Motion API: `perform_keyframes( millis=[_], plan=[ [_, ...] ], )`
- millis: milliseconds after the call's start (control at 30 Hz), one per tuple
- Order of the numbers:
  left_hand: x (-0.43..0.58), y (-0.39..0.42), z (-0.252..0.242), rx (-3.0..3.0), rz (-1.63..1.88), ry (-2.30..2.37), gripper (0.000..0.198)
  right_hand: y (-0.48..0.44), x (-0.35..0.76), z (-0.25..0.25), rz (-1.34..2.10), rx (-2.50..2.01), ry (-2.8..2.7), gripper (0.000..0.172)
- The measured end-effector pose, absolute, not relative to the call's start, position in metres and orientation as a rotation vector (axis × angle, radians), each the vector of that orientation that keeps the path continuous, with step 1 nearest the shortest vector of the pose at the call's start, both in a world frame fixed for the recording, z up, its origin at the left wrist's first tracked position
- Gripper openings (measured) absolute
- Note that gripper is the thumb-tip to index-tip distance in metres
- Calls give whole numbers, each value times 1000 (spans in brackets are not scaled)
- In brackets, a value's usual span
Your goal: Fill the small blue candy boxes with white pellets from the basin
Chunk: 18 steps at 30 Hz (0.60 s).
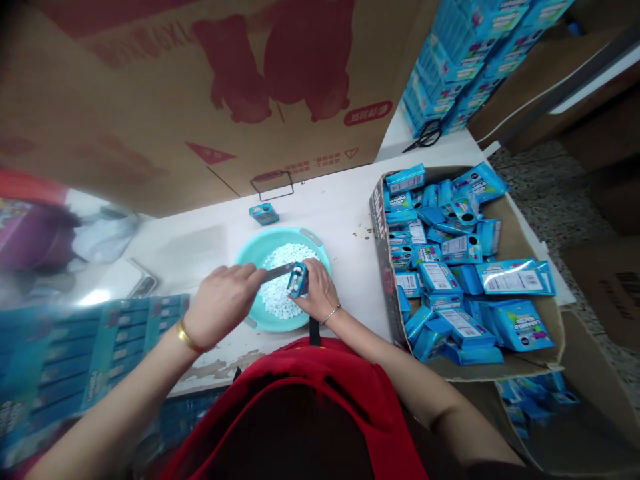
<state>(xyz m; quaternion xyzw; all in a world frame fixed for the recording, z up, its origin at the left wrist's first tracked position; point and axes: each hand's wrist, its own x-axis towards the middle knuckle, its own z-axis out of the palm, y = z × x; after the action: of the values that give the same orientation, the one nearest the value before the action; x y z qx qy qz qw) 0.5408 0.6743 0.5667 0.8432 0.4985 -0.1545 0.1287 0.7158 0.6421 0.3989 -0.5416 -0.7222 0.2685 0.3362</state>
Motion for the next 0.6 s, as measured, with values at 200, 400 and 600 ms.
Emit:
perform_keyframes(
  millis=[200, 400, 600],
  plan=[
    [494, 700, 453, 2259, -329, 1677, 26, 650, 734, 409, 756, -1502, -1891, 80],
    [519, 689, 338, 2049, -229, 1643, 29, 642, 743, 422, 1063, -1599, -1756, 85],
    [544, 649, 314, 1924, 18, 1438, 23, 626, 749, 418, 1128, -1556, -1626, 83]
  ],
)
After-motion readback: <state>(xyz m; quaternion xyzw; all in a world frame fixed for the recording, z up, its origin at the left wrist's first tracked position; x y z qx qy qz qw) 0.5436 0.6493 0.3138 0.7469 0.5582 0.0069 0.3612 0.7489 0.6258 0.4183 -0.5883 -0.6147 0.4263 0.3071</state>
